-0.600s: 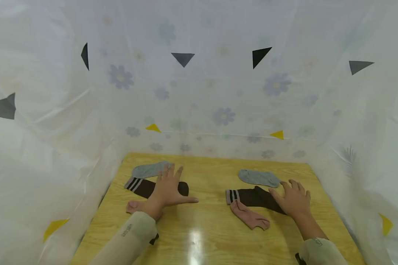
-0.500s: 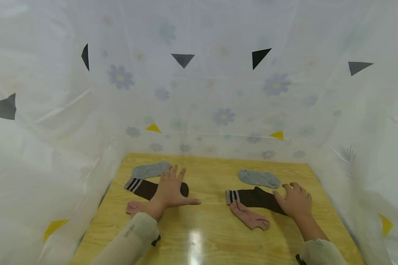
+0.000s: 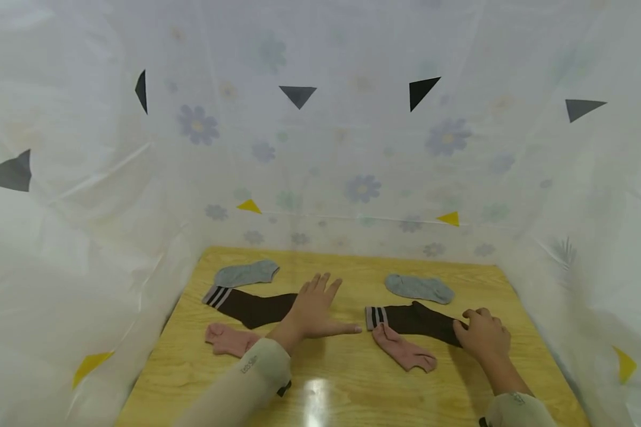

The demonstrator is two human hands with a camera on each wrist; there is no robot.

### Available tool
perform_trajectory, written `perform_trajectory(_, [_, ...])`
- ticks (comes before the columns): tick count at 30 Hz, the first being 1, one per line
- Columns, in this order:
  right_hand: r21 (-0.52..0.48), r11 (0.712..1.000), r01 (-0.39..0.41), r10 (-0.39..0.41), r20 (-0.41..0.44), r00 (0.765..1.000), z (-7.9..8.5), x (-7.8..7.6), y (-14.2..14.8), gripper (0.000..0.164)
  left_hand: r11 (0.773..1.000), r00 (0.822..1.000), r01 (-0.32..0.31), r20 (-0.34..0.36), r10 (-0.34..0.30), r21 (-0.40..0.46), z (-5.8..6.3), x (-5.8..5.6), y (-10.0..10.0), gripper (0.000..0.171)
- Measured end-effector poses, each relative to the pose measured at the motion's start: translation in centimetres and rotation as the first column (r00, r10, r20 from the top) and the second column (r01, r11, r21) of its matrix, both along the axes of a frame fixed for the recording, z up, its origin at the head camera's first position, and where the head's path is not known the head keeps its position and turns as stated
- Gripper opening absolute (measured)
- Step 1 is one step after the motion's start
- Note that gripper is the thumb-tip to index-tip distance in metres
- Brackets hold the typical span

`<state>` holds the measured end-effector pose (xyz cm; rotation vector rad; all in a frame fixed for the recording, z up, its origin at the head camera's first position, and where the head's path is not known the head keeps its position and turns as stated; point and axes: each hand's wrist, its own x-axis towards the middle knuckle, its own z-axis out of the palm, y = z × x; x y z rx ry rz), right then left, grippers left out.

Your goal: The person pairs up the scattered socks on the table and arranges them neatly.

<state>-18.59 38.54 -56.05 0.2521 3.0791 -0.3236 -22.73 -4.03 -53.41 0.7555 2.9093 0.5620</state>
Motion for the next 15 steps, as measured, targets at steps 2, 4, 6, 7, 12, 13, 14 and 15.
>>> perform_trajectory(2, [-0.003,1.000,0.008,-0.008,0.009,1.000,0.0,0.0,0.2,0.055,1.000,1.000,0.013,0.012,-0.013,0.003,-0.1,0.0,1.2,0.120])
perform_trajectory(4, [-0.008,1.000,0.018,-0.018,0.023,1.000,-0.1,0.1,0.4,0.055,0.999,1.000,0.026,0.016,-0.027,0.019,-0.2,0.0,2.4,0.110])
perform_trajectory(6, [-0.014,0.999,0.028,-0.028,0.030,0.999,-0.2,0.1,0.7,0.055,0.999,0.999,0.032,0.012,-0.032,0.036,-0.3,0.0,3.7,0.097])
perform_trajectory(7, [-0.021,0.999,0.031,-0.030,0.033,0.999,-0.3,0.1,0.8,0.055,0.999,0.999,0.032,0.012,-0.033,0.041,-0.4,-0.1,4.4,0.091])
perform_trajectory(12, [-0.068,0.997,0.046,-0.042,0.055,0.998,-0.7,0.0,1.5,0.053,0.999,0.999,0.049,-0.009,-0.049,0.012,-0.5,-0.4,7.0,0.077])
perform_trajectory(13, [-0.081,0.996,0.050,-0.044,0.064,0.997,-0.8,0.0,1.6,0.053,0.998,0.998,0.059,-0.017,-0.059,0.000,-0.5,-0.4,7.4,0.075])
perform_trajectory(14, [-0.093,0.994,0.054,-0.048,0.073,0.996,-0.9,0.1,1.8,0.053,0.998,0.997,0.070,-0.025,-0.070,-0.011,-0.5,-0.4,7.7,0.074])
perform_trajectory(15, [-0.109,0.992,0.062,-0.053,0.083,0.995,-1.0,0.0,1.9,0.053,0.997,0.996,0.081,-0.031,-0.081,-0.020,-0.6,-0.4,8.0,0.073])
